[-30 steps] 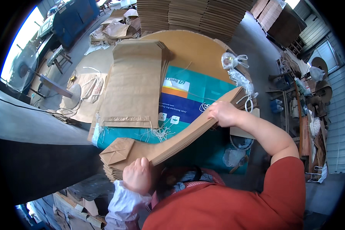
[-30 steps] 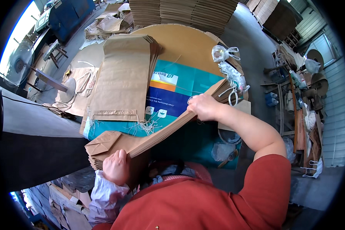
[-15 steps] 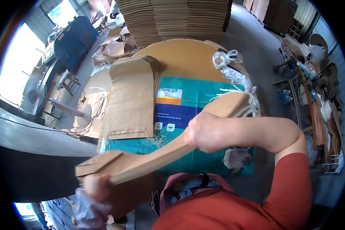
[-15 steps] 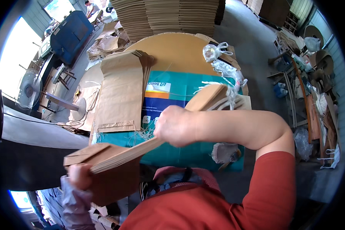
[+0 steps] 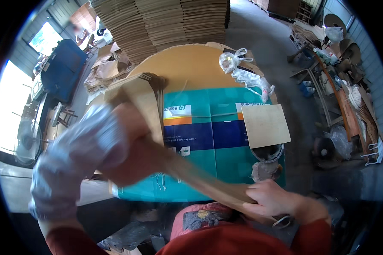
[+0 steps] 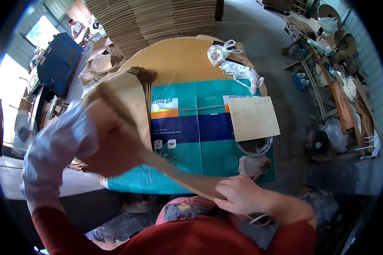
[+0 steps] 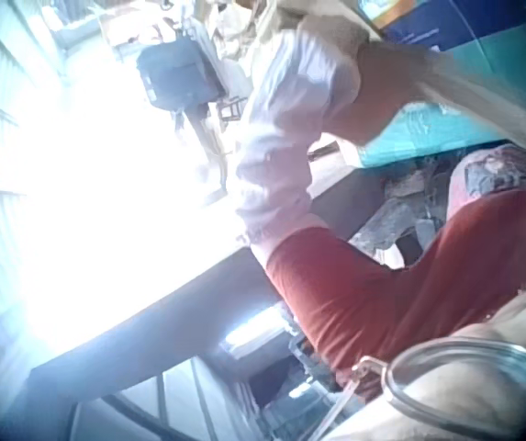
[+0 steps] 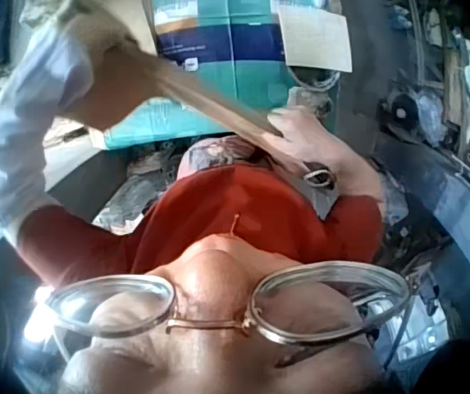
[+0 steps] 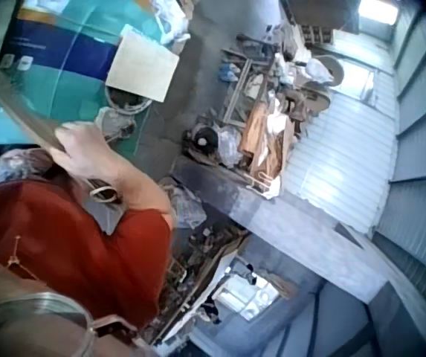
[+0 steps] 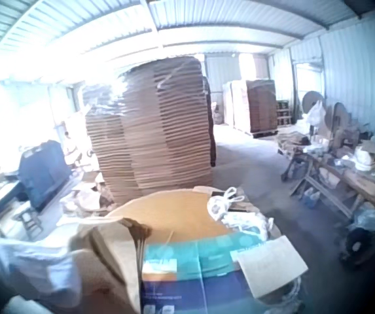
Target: The person walks to a table, picks up a stack of flat paper bags, and repeatedly fans them out to separate them. They then fold the bags and tie them with a string, stacking the finished bundles on the table.
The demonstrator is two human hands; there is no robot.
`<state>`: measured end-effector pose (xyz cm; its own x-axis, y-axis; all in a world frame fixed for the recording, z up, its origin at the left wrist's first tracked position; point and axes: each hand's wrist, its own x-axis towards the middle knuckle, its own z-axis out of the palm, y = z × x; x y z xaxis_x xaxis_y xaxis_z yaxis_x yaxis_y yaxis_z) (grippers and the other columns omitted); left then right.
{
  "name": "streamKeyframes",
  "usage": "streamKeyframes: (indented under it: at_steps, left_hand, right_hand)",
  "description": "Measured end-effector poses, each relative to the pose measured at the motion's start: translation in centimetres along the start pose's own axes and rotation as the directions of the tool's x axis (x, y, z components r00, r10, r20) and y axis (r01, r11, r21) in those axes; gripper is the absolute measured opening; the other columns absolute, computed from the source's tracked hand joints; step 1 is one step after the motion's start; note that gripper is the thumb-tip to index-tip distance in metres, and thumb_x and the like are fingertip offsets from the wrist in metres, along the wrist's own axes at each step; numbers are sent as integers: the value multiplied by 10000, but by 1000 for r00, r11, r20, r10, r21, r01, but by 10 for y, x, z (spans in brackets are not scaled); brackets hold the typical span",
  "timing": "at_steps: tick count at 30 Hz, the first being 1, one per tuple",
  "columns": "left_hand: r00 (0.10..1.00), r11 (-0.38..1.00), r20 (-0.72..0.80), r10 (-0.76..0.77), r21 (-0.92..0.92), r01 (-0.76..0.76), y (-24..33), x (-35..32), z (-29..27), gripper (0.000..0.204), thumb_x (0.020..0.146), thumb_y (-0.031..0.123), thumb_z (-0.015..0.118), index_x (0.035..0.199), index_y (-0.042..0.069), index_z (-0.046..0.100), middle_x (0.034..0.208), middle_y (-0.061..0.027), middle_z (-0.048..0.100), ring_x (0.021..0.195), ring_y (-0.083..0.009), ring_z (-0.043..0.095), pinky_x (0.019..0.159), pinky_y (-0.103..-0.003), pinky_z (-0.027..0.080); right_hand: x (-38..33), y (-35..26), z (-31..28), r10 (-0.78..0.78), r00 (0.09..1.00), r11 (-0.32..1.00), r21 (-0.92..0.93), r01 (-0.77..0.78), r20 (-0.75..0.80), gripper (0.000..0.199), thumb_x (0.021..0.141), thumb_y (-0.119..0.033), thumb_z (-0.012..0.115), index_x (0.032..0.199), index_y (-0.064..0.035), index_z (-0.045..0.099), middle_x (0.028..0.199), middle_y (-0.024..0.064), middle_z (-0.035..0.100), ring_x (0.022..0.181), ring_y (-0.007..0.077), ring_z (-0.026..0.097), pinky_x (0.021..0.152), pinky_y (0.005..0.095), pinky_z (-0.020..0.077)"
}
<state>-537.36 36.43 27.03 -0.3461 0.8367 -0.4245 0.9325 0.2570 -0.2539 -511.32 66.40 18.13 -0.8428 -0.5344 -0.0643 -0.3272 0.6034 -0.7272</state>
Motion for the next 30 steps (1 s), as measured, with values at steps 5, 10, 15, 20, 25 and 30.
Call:
streamKeyframes:
  at_steps: [5,10,15,20,25,30]
  left_hand:
    - [906,944,-319,277,263,-196,-50,190,10,52,713,181,633,737,143,661,759,-28,649,786,-249,638,746,-350,521]
    - [492,955,-829,267,296,-20,-121,227,103,241,689,146,629,901,31,633,990,-107,646,996,-258,599,868,-337,488]
    - [458,724,-568,-684,-600,339,-39,193,317,655,748,170,614,1343,42,370,1320,-258,426,1174,-432,433,982,-520,367]
    - [729,-42,252,-636,-955,293,157,87,429,309,885,304,565,1001,36,667,837,-205,667,813,-331,659,753,-420,513]
    - [671,-755,567,-477,-656,17,256,77,496,621,872,466,579,1198,-61,543,1151,-226,604,1106,-286,563,940,-336,420]
    - [608,-697,670,-427,-672,250,250,118,489,738,719,470,750,1137,-97,531,1082,-227,622,997,-288,613,863,-340,480]
  right_hand:
    - [14,-37,17,321,853,867,-234,-439,-411,211,714,-194,662,712,-24,538,675,127,550,619,309,580,537,409,460]
    - [143,-12,64,263,882,719,-529,-450,-392,104,683,-130,607,703,-46,664,673,97,613,655,259,623,570,378,505]
    - [317,98,187,637,760,548,-621,-561,-125,143,751,-116,594,788,-142,729,799,40,698,792,202,681,595,325,528]
    - [385,201,279,759,652,502,-636,-586,-1,161,805,-122,575,841,-145,731,894,17,712,844,181,685,641,339,546]
    - [348,214,314,634,772,725,-309,-616,-49,210,792,-198,603,923,-60,691,950,144,673,926,299,643,768,388,523]
    - [208,221,241,724,399,446,-59,-893,-563,617,785,-275,649,1282,18,431,1239,231,500,1073,363,534,884,435,461]
